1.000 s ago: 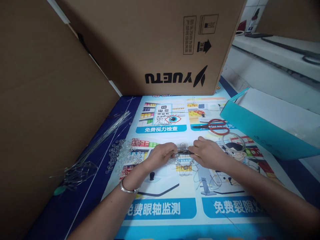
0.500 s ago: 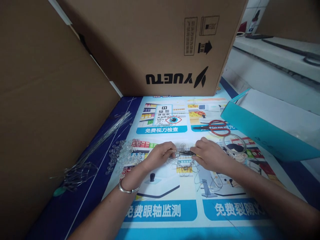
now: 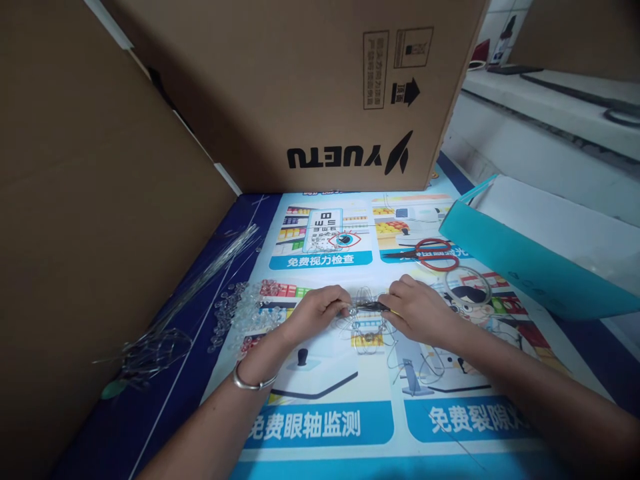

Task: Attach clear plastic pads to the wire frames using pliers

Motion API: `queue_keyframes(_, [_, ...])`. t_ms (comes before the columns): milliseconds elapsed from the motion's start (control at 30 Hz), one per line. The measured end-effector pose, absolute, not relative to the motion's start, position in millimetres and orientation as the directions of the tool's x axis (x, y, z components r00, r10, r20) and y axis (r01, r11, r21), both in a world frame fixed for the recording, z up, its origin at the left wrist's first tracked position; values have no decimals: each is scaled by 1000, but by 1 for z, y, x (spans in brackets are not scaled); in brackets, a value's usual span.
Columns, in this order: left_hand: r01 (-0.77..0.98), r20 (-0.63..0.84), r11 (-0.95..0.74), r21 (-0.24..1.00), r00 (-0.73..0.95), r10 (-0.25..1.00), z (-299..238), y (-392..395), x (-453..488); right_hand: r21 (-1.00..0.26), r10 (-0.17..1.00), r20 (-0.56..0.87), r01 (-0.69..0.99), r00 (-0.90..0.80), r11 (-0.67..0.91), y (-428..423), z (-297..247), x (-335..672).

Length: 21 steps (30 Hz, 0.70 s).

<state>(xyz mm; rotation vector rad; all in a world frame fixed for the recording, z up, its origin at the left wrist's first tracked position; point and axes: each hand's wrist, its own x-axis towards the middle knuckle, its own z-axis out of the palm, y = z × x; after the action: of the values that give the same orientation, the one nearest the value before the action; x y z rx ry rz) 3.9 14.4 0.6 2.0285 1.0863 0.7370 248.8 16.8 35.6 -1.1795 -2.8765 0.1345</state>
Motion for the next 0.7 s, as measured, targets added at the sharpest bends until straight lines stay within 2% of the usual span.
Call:
queue_keyframes(433, [491,150,-412,767,487,860,1,15,4,-98,695,20,690,-719,717,18,36,246])
queue_keyframes(700, [483,171,-440,757,503,847,-1,14,4,-72,693,-11,692,-720,718,18,39,246])
